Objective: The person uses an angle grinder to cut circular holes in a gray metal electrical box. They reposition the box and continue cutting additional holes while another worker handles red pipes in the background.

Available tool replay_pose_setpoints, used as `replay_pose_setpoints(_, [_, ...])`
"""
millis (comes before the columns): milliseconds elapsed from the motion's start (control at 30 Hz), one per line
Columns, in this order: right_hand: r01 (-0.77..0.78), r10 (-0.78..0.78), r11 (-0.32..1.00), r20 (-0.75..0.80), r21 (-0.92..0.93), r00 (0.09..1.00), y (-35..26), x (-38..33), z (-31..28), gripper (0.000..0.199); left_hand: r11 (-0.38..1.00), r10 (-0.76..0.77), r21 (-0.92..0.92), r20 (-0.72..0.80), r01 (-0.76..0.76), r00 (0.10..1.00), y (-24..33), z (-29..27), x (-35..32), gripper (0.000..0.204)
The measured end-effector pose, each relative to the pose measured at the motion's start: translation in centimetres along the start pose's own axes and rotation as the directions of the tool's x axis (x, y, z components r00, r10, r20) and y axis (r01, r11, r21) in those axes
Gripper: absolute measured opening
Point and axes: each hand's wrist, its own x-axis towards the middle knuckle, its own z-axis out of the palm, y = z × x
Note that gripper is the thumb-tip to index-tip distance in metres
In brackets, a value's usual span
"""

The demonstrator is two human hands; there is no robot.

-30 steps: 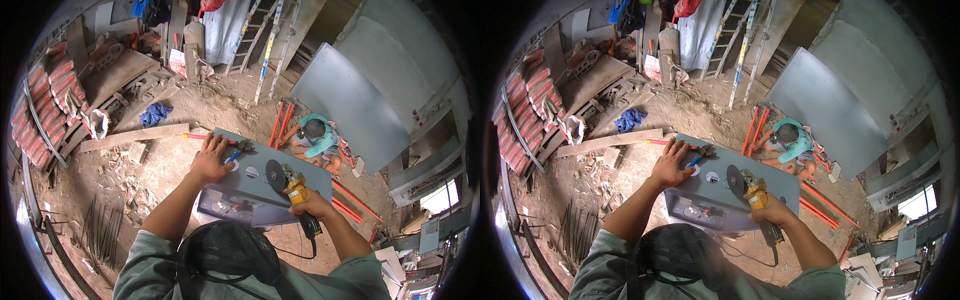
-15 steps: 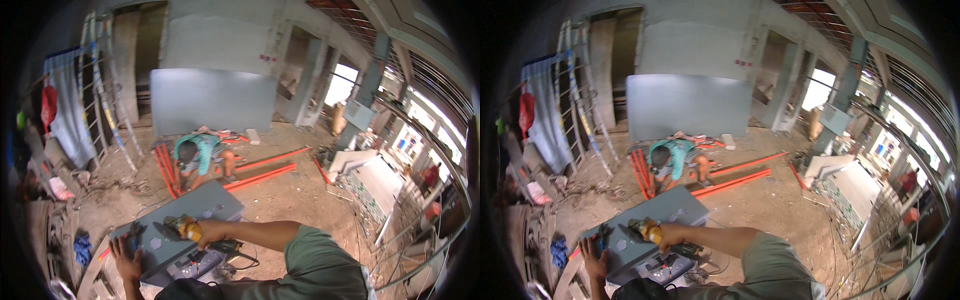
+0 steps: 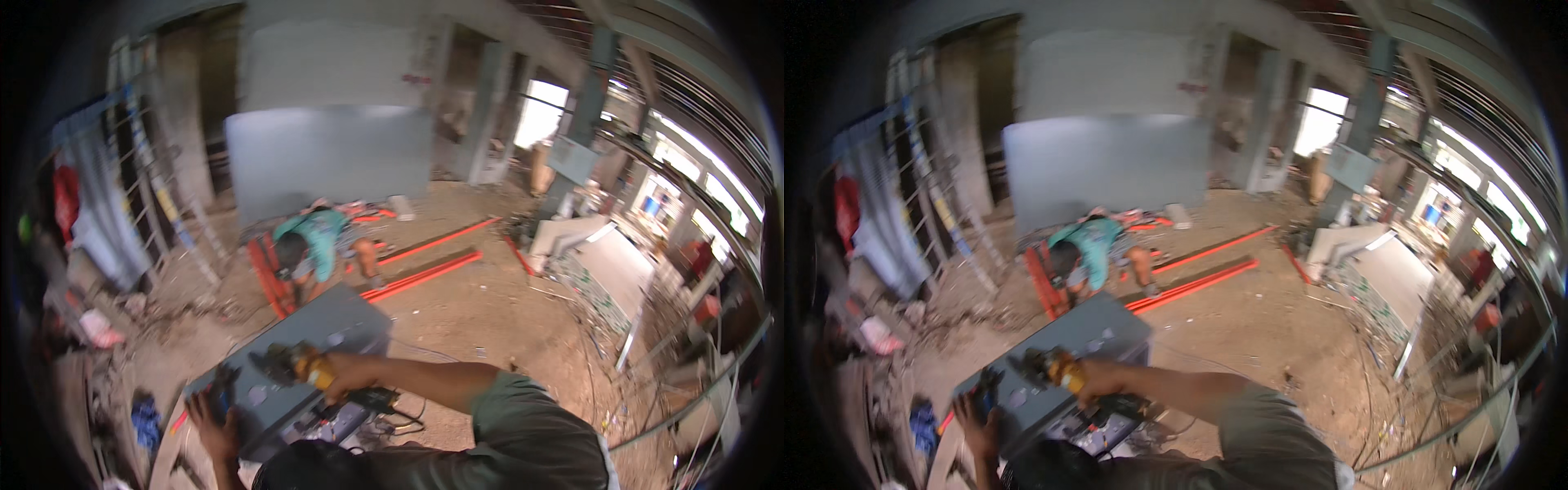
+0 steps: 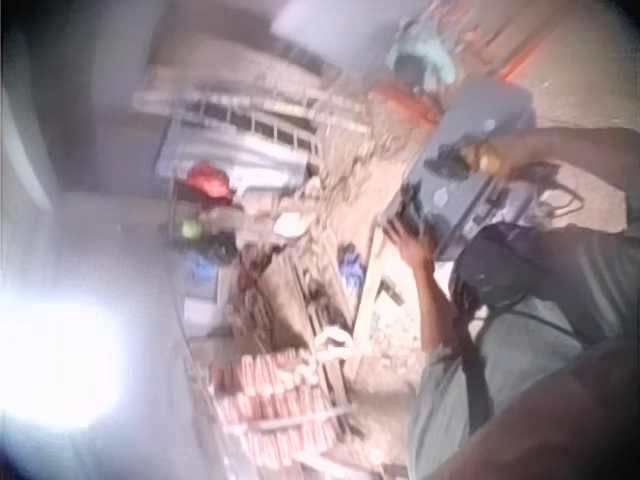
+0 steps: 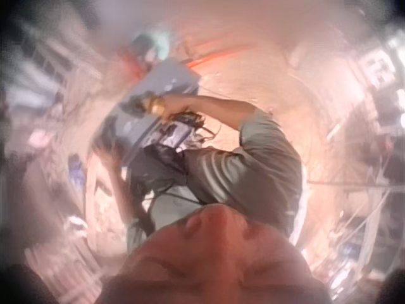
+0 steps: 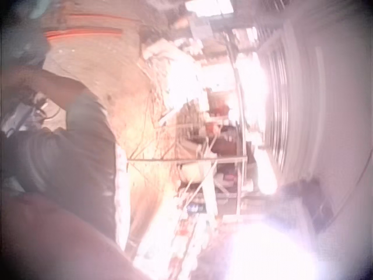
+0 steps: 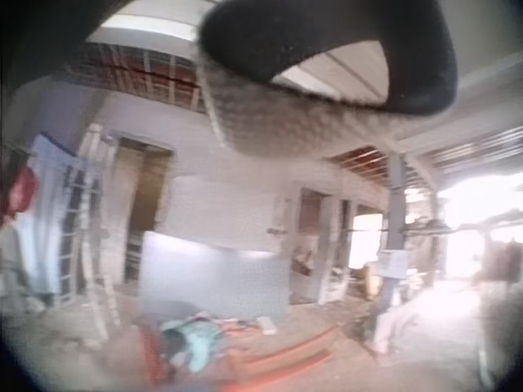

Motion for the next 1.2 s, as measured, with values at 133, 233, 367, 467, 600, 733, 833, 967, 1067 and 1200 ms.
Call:
replay_pose_setpoints(133, [0.045,-0.048,0.967,-0.006,-0.251,0.999,0.6,0.4,-3.3,0.072,0.998,-0.058,-0.019,0.021,0.058,0.998,3.5,-2.8,0.4,0.096])
replay_pose_setpoints(233, [-0.048,0.056,0.991,0.059,-0.124,0.997,-3.5,-0.8,-5.3,0.071,1.000,-0.004,0.029,-0.019,0.004,1.000,2.4,-0.9,0.1,0.090])
replay_pose_setpoints(367, [-0.086,0.131,0.953,0.140,-0.289,0.981,-9.7,-0.6,-6.7,0.080,0.994,-0.036,0.098,-0.020,0.037,0.999,2.2,-2.3,-1.3,0.089])
replay_pose_setpoints(467, [-0.052,0.173,0.912,0.266,-0.408,0.948,-9.0,2.5,-10.1,0.085,0.984,-0.058,0.172,0.012,0.055,0.998,2.0,-2.0,-1.3,0.088])
replay_pose_setpoints(600, [-0.043,0.268,0.898,0.467,-0.437,0.843,-8.6,7.6,-12.1,0.085,0.955,-0.148,0.269,0.070,0.124,0.986,3.2,-1.7,-1.6,0.086])
replay_pose_setpoints(733, [-0.037,0.308,0.900,0.574,-0.435,0.759,-8.6,11.5,-11.7,0.080,0.756,-0.541,0.430,-0.016,0.494,0.841,8.6,-0.4,-2.2,0.082])
replay_pose_setpoints(833, [0.024,0.332,0.883,0.660,-0.469,0.674,-8.1,14.9,-11.3,0.076,0.720,-0.617,0.340,-0.084,0.605,0.782,10.8,-0.2,-3.1,0.078])
replay_pose_setpoints(967, [0.040,0.340,0.884,0.699,-0.466,0.629,-7.2,17.6,-10.4,0.073,0.732,-0.616,0.269,-0.132,0.627,0.776,10.6,0.0,-3.8,0.068])
replay_pose_setpoints(1067, [0.042,0.361,0.868,0.687,-0.495,0.630,-7.9,18.0,-10.0,0.069,0.740,-0.625,0.199,-0.151,0.642,0.766,9.2,1.0,-4.0,0.065])
replay_pose_setpoints(1200, [0.049,0.375,0.856,0.684,-0.514,0.626,-7.6,18.8,-10.2,0.068,0.722,-0.644,0.200,-0.156,0.662,0.749,8.1,1.4,-4.0,0.069])
